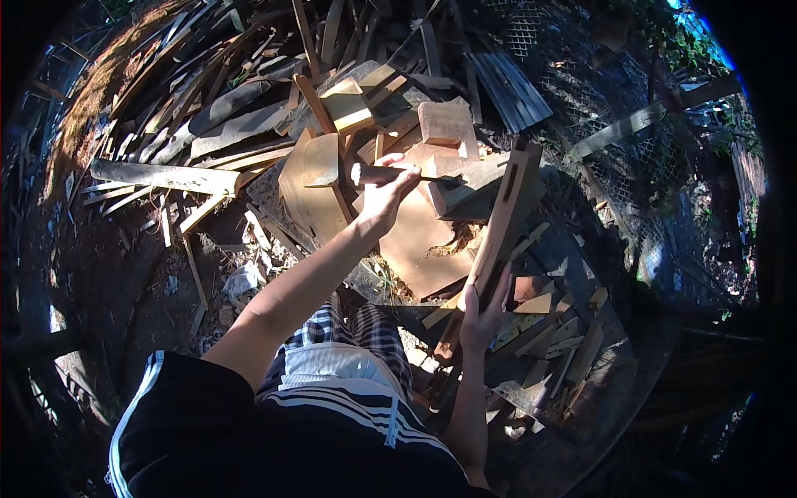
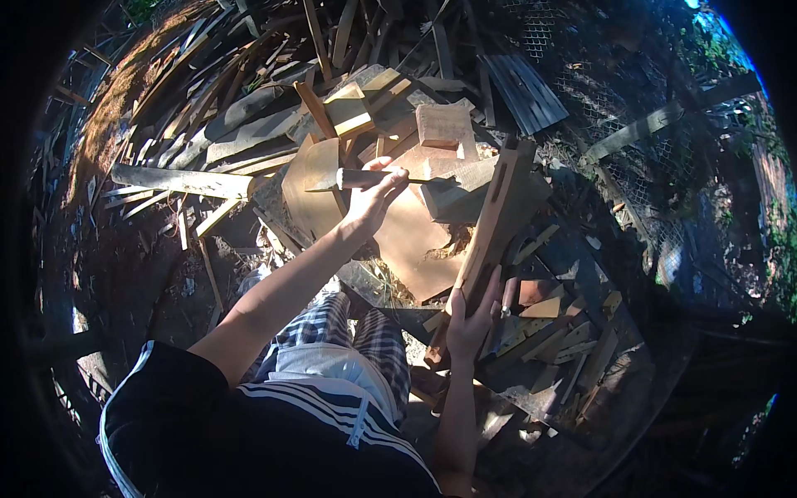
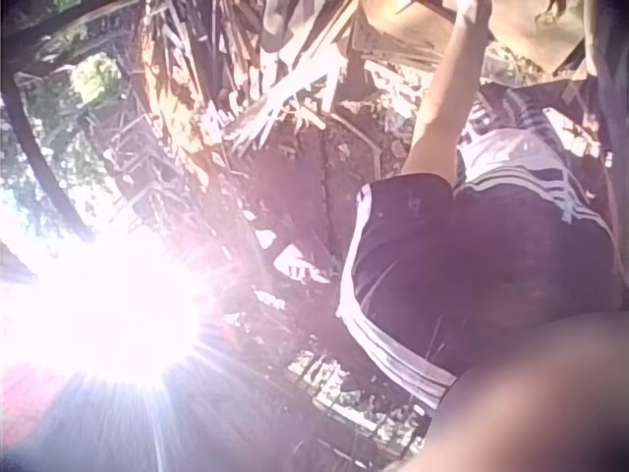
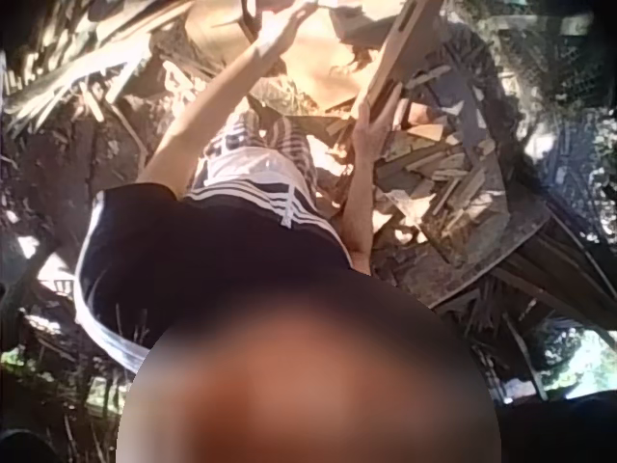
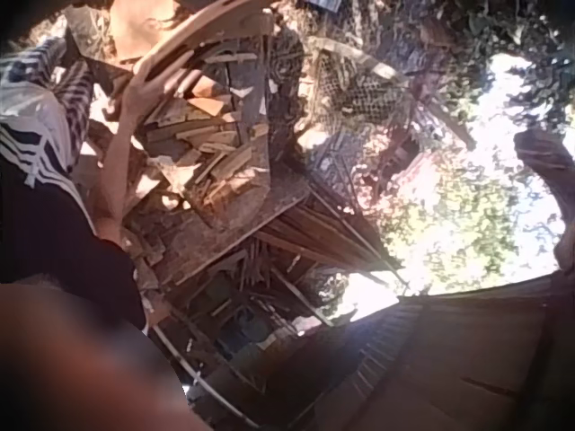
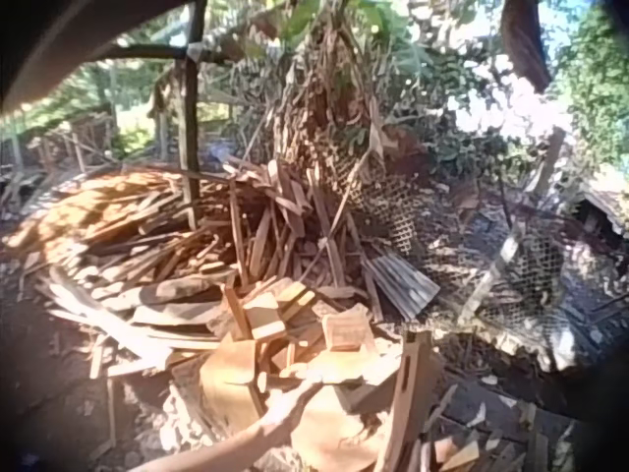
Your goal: Use a wooden mallet to tap a chisel while refining a slot in a wood piece.
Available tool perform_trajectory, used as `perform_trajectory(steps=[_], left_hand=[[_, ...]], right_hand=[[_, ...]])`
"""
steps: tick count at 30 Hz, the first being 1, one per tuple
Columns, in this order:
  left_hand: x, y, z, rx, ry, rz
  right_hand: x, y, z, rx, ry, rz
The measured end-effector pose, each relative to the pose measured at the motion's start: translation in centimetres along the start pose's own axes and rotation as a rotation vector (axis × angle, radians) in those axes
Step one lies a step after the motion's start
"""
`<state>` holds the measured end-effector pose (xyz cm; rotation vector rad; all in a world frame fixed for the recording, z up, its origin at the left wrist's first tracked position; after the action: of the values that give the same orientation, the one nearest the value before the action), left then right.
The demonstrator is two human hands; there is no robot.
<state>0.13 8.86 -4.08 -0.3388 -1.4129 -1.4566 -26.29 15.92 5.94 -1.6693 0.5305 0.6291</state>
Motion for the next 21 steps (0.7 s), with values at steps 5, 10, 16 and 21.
perform_trajectory(steps=[5, 10, 16, 21], left_hand=[[0.5, 2.5, -0.7, 0.085, 0.241, 0.082], [2.8, 3.8, -3.2, 0.119, 0.282, 0.220], [10.9, 6.2, -3.8, 0.431, 0.145, -0.034], [13.4, 4.4, -5.1, 0.510, 0.081, -0.145]], right_hand=[[1.7, 2.3, -4.4, 0.075, -0.118, 0.076], [3.8, 6.1, -5.0, 0.089, -0.297, 0.131], [4.2, 6.4, -5.2, 0.045, -0.291, 0.079], [4.7, 8.4, -5.2, 0.148, -0.334, 0.128]])
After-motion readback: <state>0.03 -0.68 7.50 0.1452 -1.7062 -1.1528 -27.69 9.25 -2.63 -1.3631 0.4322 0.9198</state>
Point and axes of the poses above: each hand's wrist, its own z-axis away from the middle knuckle, its own x-axis out of the palm, y = z × x, the point moved 8 cm from there along -z, towards the middle knuckle, and after that the axes turned 5 degrees about z, right-handed, at the moved point
